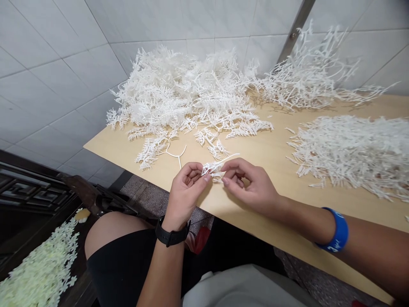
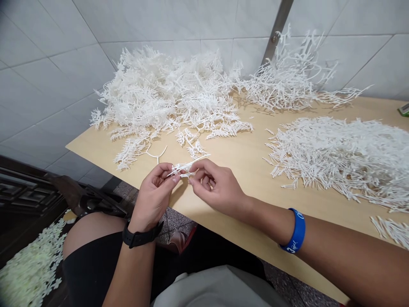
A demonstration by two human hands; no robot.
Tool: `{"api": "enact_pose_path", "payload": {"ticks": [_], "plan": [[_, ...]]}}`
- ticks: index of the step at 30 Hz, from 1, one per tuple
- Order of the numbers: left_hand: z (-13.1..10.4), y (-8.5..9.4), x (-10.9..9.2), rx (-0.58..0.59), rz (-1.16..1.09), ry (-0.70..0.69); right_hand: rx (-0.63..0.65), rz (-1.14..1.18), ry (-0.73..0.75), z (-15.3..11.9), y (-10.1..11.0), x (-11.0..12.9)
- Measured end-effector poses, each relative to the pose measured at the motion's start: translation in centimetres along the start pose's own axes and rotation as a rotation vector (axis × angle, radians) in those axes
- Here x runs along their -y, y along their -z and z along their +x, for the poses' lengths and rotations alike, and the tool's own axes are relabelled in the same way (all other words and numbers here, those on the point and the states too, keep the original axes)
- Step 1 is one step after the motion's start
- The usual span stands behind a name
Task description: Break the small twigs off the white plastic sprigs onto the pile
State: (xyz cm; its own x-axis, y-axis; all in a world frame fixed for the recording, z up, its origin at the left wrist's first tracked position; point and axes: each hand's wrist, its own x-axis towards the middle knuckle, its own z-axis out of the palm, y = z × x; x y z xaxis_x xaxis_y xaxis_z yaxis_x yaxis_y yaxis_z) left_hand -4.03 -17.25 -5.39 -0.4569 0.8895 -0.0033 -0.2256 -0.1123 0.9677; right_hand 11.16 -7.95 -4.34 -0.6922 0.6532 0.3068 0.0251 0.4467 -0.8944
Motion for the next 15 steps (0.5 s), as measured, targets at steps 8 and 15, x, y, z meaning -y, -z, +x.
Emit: {"api": "enact_pose_path", "payload": {"ticks": [8, 15], "plan": [[-0.01, 0.03, 0.03, 0.002, 0.009, -0.001, 0.028, -0.002, 0.002, -0.01, -0.19, -0.49], [-0.02, 0.02, -0.04, 0.001, 0.016, 0.007, 0.020, -0.017, 0.008, 0.05, -0.04, -0.44]]}}
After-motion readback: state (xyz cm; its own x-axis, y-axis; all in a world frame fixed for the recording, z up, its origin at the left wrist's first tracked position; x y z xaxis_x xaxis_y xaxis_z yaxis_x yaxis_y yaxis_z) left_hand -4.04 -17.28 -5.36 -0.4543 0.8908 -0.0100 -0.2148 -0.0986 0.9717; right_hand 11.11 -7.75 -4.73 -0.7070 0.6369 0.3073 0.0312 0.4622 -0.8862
